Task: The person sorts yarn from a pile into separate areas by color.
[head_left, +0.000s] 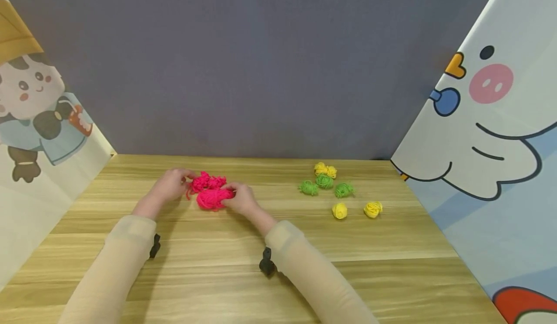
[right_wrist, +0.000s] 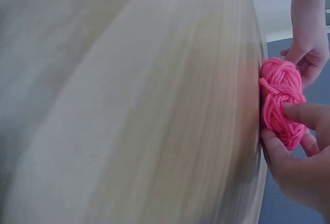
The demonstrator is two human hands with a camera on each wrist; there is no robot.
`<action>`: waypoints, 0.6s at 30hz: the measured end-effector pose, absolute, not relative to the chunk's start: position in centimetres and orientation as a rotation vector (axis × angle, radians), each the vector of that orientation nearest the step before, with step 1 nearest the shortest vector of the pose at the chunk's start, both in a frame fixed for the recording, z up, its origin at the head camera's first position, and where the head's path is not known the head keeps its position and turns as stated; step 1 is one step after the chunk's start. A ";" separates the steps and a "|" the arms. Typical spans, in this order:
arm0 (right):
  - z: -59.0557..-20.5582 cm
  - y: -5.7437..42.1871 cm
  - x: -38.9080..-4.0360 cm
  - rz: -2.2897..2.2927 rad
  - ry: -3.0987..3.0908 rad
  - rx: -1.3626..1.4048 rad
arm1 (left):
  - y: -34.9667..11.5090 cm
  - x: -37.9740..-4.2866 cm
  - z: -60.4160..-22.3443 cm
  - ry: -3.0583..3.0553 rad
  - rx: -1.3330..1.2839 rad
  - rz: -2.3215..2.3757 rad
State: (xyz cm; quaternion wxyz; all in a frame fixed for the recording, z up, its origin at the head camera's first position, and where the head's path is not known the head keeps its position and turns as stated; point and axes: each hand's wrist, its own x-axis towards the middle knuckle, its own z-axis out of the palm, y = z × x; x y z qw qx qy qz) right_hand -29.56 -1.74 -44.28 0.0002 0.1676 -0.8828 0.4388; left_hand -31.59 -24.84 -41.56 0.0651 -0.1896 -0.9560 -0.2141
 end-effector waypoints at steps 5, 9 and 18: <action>-44.1 -2.3 -29.5 1.391 -2.790 0.486 | -25.1 -31.6 -41.8 -2.871 -0.577 -0.617; -43.7 -2.8 -29.4 1.438 -2.793 0.454 | -25.2 -31.6 -41.8 -2.880 -0.568 -0.629; -43.9 -2.6 -29.3 1.490 -2.807 0.481 | -25.1 -31.3 -41.4 -2.891 -0.551 -0.670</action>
